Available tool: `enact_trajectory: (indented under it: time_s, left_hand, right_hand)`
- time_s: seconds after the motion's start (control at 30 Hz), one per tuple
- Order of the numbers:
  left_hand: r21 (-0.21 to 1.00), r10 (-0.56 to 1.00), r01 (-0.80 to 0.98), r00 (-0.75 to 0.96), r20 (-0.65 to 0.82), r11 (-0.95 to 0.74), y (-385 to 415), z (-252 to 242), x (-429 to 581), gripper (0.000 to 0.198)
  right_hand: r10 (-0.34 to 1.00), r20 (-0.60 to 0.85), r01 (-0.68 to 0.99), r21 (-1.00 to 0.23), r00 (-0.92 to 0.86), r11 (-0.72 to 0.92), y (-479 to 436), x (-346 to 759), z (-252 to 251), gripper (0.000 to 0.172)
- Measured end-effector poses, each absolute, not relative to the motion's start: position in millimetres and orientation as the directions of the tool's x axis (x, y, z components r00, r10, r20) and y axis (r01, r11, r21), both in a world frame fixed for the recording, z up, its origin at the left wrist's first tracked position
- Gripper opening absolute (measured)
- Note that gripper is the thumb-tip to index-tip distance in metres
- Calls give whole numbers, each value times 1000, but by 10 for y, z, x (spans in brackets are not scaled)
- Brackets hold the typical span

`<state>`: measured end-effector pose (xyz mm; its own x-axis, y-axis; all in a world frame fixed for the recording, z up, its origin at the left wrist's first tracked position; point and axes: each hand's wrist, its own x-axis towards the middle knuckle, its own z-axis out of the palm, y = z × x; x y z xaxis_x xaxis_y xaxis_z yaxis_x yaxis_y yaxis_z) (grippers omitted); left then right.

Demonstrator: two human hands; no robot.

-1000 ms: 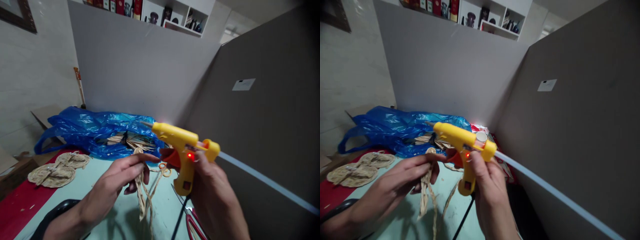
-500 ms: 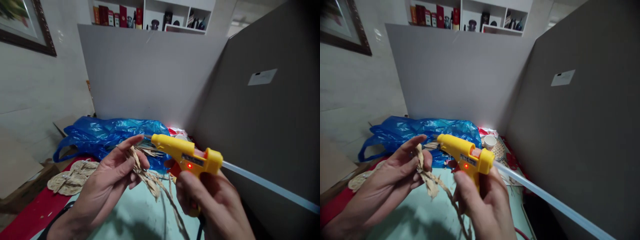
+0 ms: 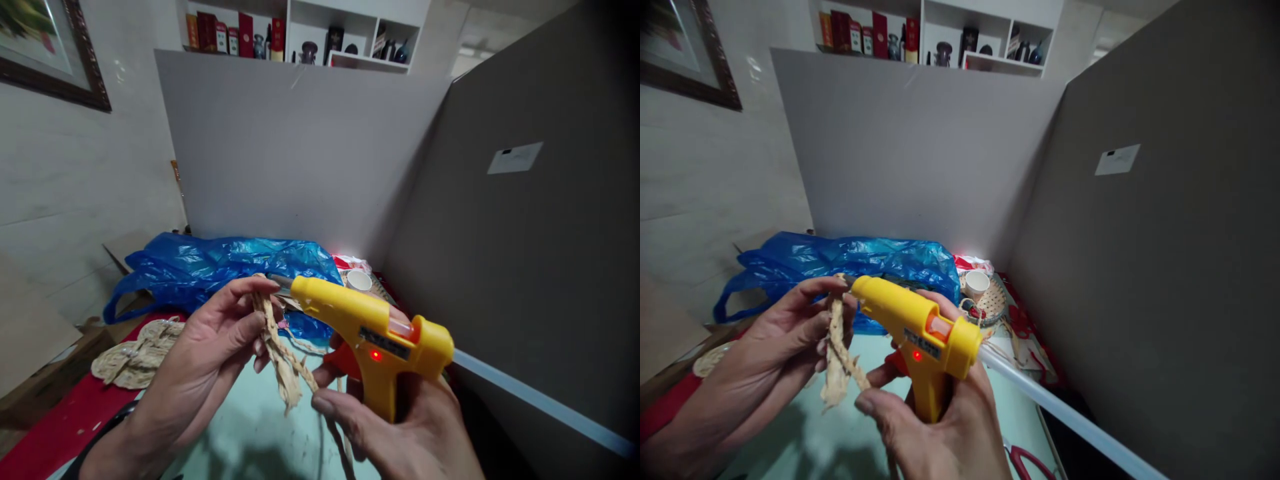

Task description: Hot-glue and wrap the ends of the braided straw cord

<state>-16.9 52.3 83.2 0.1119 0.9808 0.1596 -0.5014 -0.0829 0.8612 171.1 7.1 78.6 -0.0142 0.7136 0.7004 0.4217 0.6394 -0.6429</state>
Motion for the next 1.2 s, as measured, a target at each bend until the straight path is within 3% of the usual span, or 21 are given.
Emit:
enact_trajectory:
  time_s: [0.07,0.2,0.27,0.37,0.57,0.63,0.77,0.87,0.97,1.03,1.1,1.2]
  left_hand:
    - [860,979,-499,100,179,-106,532,813,-154,22]
    - [866,968,-470,85,236,-170,518,801,-127,16]
    - [888,963,-422,110,247,-180,506,796,-124,11]
    - [946,954,-278,196,225,-166,500,769,-147,6]
    - [978,912,43,371,173,-203,489,663,-197,12]
    - [965,912,90,360,197,-244,471,644,-174,13]
    - [923,905,185,335,263,-337,438,644,-119,18]
    - [913,913,248,336,231,-322,429,654,-115,27]
    - [974,942,150,316,114,-168,446,654,-121,28]
    - [997,969,-65,247,-15,32,477,658,-118,20]
    - [938,980,-298,147,-136,175,526,676,-116,12]
    - [848,974,-490,14,-225,203,614,738,-137,17]
  right_hand:
    - [709,704,385,-649,-23,656,90,1705,762,15]
    - [754,640,290,-757,147,586,92,1681,730,51]
    - [787,575,222,-816,223,534,62,1655,747,61]
    - [811,524,152,-852,260,501,16,1630,793,56]
    - [866,430,155,-902,257,402,45,1698,842,25]
    - [885,417,138,-908,206,396,70,1710,836,24]
    - [877,457,69,-890,148,452,105,1690,787,47]
    - [870,480,107,-877,117,469,110,1692,755,31]
    - [908,401,139,-913,124,385,98,1736,772,14]
    - [906,383,152,-921,184,358,86,1778,801,20]
    - [877,398,154,-917,271,368,68,1822,832,26]
    - [819,430,99,-899,380,426,22,1875,870,25]
